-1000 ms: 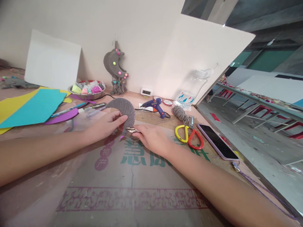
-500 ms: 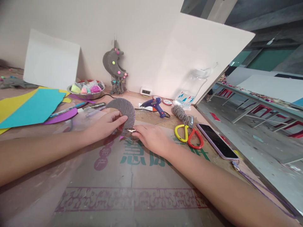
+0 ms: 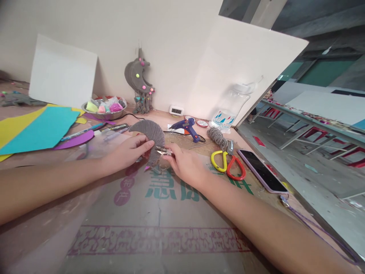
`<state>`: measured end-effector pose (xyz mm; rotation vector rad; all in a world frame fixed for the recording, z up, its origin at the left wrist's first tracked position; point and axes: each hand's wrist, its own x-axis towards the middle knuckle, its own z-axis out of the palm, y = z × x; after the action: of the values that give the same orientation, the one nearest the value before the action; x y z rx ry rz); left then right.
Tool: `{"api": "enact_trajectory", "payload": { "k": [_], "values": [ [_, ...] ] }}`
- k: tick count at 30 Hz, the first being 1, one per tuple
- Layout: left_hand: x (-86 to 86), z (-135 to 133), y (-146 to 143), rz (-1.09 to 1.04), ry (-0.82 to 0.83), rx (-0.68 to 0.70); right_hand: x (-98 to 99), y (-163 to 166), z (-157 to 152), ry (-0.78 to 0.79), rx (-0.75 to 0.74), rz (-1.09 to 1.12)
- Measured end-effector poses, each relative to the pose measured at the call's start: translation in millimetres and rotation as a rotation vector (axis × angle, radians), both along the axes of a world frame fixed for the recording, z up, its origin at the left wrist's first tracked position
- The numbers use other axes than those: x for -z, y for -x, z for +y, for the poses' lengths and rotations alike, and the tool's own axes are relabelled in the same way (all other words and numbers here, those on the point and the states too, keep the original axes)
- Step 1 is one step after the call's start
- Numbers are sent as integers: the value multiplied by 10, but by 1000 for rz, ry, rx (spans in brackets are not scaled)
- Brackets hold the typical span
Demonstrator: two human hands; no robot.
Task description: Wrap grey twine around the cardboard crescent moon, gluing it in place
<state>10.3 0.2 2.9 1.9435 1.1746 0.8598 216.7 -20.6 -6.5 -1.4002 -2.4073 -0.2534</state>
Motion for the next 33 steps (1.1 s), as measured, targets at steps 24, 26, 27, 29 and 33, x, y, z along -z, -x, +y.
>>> {"api": "enact_trajectory", "payload": {
  "k": [24,26,27,29,33],
  "values": [
    [-23,-13,3,1,-7,16,-22,22,-15,40,9,-57],
    [-15,-8,5,4,-7,25,-24,25,-15,40,11,-59],
    [-12,-6,6,6,-11,27,-23,24,-14,39,11,-59],
    [-10,-4,7,10,-8,29,-15,16,-12,32,7,-57],
    [-16,-5,2,8,-5,24,9,-8,-9,6,8,-23]
  ]
}}
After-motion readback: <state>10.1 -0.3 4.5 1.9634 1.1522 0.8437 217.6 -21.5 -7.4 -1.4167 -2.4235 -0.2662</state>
